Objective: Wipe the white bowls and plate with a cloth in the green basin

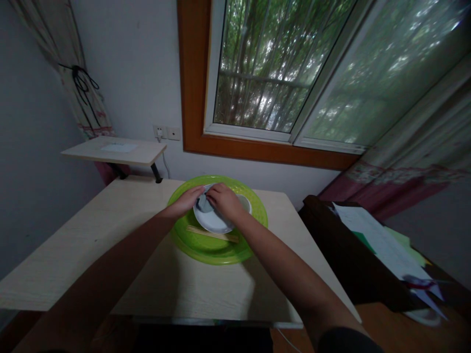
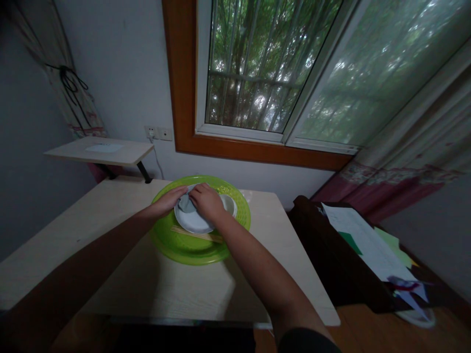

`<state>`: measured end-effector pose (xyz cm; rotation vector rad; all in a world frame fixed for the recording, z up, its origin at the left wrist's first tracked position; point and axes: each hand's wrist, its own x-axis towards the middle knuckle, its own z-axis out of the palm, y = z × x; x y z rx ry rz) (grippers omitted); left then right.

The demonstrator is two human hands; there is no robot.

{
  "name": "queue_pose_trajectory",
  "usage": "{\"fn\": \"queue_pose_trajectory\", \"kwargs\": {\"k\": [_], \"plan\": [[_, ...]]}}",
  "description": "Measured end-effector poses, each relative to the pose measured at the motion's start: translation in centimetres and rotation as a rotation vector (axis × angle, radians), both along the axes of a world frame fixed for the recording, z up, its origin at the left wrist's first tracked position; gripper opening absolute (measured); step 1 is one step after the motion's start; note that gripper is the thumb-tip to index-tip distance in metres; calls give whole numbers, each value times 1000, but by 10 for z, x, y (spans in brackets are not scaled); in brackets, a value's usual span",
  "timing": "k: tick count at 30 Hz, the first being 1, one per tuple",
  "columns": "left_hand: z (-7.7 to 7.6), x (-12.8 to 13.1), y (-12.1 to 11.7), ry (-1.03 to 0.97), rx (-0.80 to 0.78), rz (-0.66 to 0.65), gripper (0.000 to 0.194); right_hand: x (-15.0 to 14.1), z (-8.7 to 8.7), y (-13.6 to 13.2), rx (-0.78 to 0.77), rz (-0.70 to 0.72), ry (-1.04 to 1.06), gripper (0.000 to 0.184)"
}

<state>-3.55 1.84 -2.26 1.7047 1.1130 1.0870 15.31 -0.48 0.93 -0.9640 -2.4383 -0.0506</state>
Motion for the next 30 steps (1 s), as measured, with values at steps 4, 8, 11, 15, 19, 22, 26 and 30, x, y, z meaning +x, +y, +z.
{"fn": "queue_pose_trajectory", "kwargs": {"k": [4, 8, 11, 15, 19, 22, 26, 30], "plan": [[4, 2, -3, -27, 5, 17, 46, 9, 0, -2, 52, -201, -33, 16], [8, 1, -6, -74, 9, 53, 49, 15, -3, -4, 10, -314, -17, 23], [10, -2, -7, -121, 17, 80, 51, 16, -4, -6, 6, -363, -52, 19], [10, -7, -5, -202, 24, 170, 51, 14, -1, -13, 34, -359, -103, 25], [4, -9, -1, -257, 43, 240, 51, 13, 2, -19, 10, -187, -133, 33], [0, -10, 3, -268, 52, 301, 50, 11, 3, -22, -35, 54, -132, 34], [0, -9, 4, -267, 36, 270, 43, 6, 2, -26, -96, 316, -2, 31], [7, -6, 0, -208, 38, 273, 34, 0, -1, -29, -98, 364, 82, 38]]}}
